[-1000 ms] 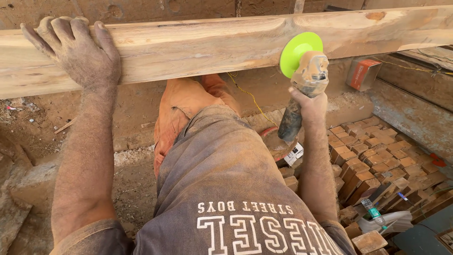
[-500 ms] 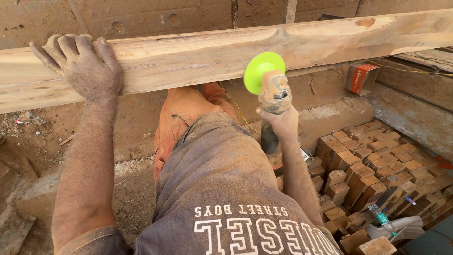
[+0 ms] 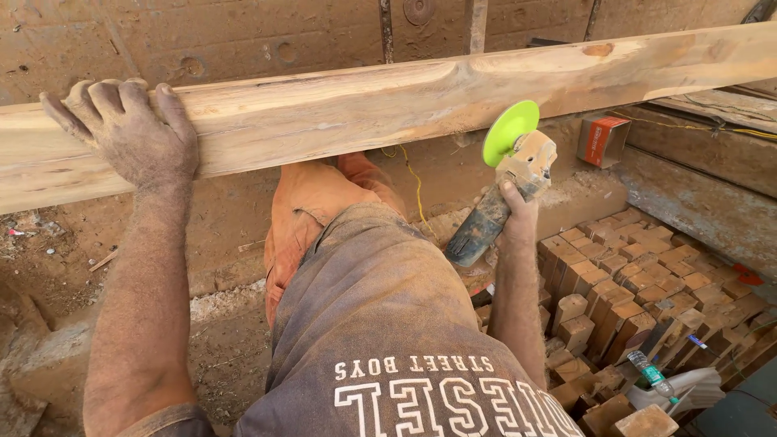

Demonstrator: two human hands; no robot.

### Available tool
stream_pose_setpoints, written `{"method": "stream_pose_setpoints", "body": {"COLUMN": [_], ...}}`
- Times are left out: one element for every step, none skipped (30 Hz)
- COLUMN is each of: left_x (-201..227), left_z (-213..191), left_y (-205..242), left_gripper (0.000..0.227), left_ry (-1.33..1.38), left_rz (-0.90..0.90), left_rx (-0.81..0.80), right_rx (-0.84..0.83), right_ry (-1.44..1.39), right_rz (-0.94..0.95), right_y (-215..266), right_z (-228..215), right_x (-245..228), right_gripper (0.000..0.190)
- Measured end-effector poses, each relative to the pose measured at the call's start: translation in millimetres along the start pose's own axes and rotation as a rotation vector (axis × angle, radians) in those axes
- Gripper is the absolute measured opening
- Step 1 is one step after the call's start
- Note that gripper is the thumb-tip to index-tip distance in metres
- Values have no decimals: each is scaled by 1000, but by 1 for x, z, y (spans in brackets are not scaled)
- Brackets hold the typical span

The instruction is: The recorder uses an angle grinder with a sanding disc to sand and polish long wooden beams in a workshop environment.

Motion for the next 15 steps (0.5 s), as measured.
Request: {"method": "stream_pose_setpoints", "body": {"left_x": [2, 3, 5, 17, 27, 34, 39, 40, 38, 40, 38, 33, 46, 58, 71], "left_z": [-3, -3, -4, -12, -21, -34, -29, -28, -28, -19, -10, 2, -17, -29, -40], "left_y": [-1, -5, -8, -19, -29, -36, -37, -33, -29, -27, -24, -26, -27, -32, -38], "left_gripper": [19, 22, 26, 26, 32, 39, 39, 47, 58, 58, 62, 66, 66, 62, 58], "left_ry": [13, 23, 32, 45, 98, 140, 139, 47, -44, -64, -95, -124, -142, -133, -120], "left_rz": [14, -54, -122, -107, -162, -226, -220, -247, -275, -296, -380, -473, -504, -497, -490], "left_rx": [-3, -37, -73, -67, -75, -80, -72, -60, -47, -51, -80, -90, -76, -170, -264], "right_rx": [18, 1, -16, -2, -20, -54, -56, -39, -22, -45, -42, -52, -87, -83, -75], "right_ry": [-7, -21, -35, -47, -26, -1, -9, 63, 134, 150, 299, 443, 452, 599, 744], "right_rz": [-1, 39, 79, 70, 52, 38, 34, 12, -12, -2, -90, -199, -210, -254, -302], "right_y": [3, 6, 9, 8, 9, 7, 8, 8, 9, -3, -14, -34, -39, -48, -59], "right_z": [-4, -7, -11, -17, -22, -23, -24, -24, -22, -32, -40, -40, -40, -37, -33], "right_x": [6, 11, 17, 16, 16, 16, 5, -5, -15, -18, -21, -29, -35, -43, -51], "right_gripper": [55, 53, 51, 51, 48, 45, 45, 44, 43, 43, 41, 40, 40, 39, 39]}}
Point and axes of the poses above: each hand's wrist, its own y-axis away from the middle knuckle, its own z-axis out of the palm, x = y × z, the point moved 2 cm from there along -y, towards the middle knuckle, and after that the axes turned 11 degrees about x, right-handed, at the moved point
